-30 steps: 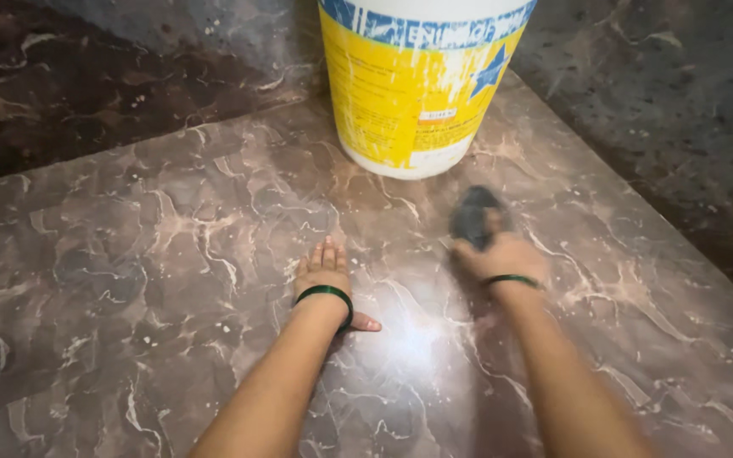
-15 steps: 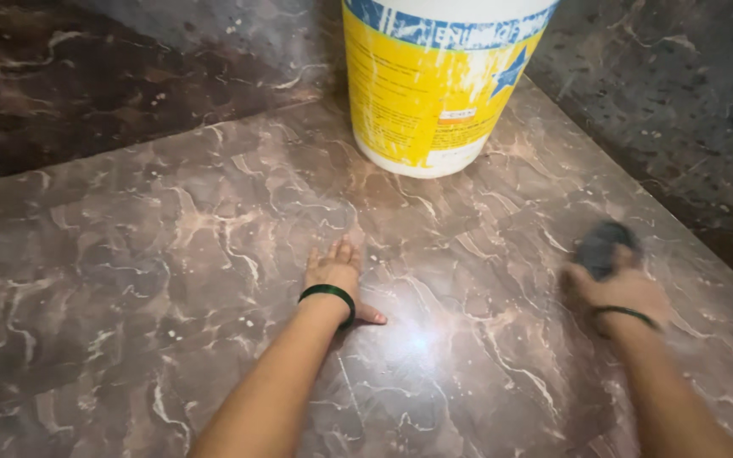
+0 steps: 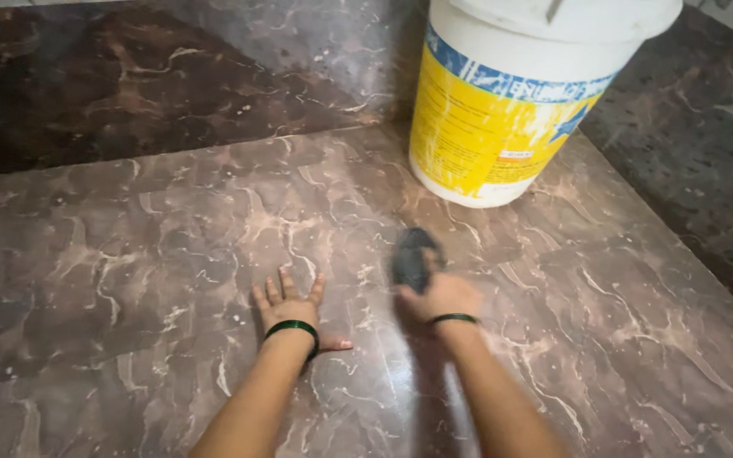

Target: The person scrubs the marble floor using a black abrasive pad, moving across the surface while a white bucket of water stands nearby.

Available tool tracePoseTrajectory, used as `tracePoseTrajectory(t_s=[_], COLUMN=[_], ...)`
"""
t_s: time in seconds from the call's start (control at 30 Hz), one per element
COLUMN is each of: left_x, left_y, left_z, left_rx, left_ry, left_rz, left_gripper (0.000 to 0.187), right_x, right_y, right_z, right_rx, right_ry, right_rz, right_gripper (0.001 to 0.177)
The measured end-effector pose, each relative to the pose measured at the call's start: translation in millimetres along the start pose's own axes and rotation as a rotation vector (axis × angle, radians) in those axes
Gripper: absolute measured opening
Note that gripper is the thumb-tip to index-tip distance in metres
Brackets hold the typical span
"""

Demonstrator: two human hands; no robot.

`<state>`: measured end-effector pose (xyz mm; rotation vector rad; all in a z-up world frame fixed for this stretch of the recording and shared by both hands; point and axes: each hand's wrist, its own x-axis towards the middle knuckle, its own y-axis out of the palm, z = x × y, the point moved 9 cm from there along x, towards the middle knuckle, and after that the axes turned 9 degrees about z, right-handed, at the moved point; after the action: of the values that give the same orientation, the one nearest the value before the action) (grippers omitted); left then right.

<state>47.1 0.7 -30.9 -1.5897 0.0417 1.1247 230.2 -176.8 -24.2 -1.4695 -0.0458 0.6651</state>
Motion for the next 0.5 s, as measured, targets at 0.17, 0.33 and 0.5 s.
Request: tracePoseTrajectory(t_s=[0.17, 0.33, 0.5], left_x=[6, -3, -12], left_y=[9, 22, 33], left_z=[6, 18, 28], left_rx=[0.05, 0.135, 0.122], left_ry=[0.035, 0.074, 0.135], left_rz=[0.049, 0.099, 0.084], left_gripper=[0.135, 0.128, 0.122], right_x=[-34, -108, -101], right_y=[-8, 37, 56], right_z=[-171, -347, -380], right_rx=[0.102, 0.252, 0.014], right_ry=[0.332, 0.5, 0.697], right_rz=[-0.003, -0.15, -0.037], right_gripper=[0.112, 0.125, 0.125])
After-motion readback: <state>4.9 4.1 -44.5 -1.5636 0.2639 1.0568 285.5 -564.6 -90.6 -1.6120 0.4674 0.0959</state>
